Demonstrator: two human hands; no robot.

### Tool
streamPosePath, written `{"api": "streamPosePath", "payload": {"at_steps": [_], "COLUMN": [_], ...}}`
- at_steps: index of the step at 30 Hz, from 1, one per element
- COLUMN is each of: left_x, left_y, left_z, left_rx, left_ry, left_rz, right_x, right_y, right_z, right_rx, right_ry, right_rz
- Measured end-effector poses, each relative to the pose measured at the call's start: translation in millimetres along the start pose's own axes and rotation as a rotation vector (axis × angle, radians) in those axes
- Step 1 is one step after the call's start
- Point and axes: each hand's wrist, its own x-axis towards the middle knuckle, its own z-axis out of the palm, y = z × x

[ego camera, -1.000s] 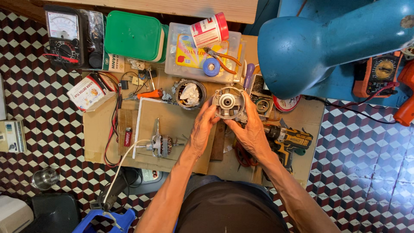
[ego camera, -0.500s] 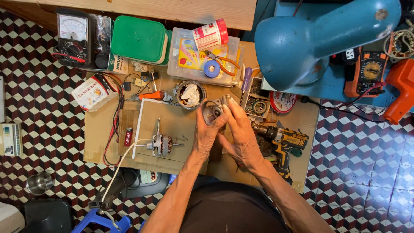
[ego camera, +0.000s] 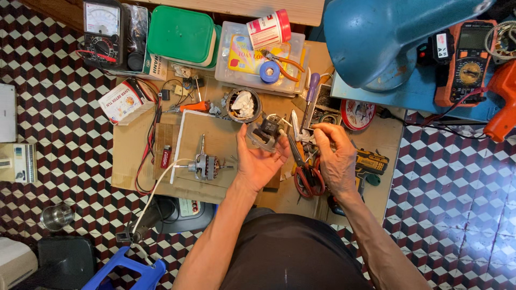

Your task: The person disassembles a small electric motor on a workbench, removes the rotor, and uses a multimeter to test electrical continuity. They then reassemble the motor and use a cordless drill to spin the rotor, testing its operation.

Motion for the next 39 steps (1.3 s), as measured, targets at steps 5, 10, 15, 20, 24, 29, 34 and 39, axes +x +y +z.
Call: {"api": "streamPosePath", "payload": {"at_steps": [5,10,15,20,24,29,34,39], "left_x": [-5,-9,-16,-19,-13,-4,2,3], "left_y": [-7,-17,-23,-22,-21,-24,-36,-42], "left_z": [-3,-7,-6,-8,-18,-44,-75,-83], "left_rx": [0.005,0.044,0.109,0.137,0.148,0.065,-0.018,-0.013], "left_ry": [-0.042,-0.034,-0.036,0.007,-0.01,0.036,0.045,0.032], "left_rz": [-0.02,0.04,0.092,0.102,0.073,-0.052,-0.107,-0.121], "right_x": [-17,-18,-16,-17,-17,-15,-25,-29], "right_y": [-8,-12,-10,-8,-7,2,14,12], "right_z": [12,30,34,35,37,42,45,43], "right_rx": [-0.014,-0.205,-0.284,-0.242,-0.13,-0.279,-0.355,-0.385], "right_ry": [-0.083,-0.066,-0.036,-0.069,-0.119,-0.173,-0.219,-0.17], "right_rz": [-0.069,-0.202,-0.312,-0.24,-0.043,-0.07,-0.129,-0.209]}}
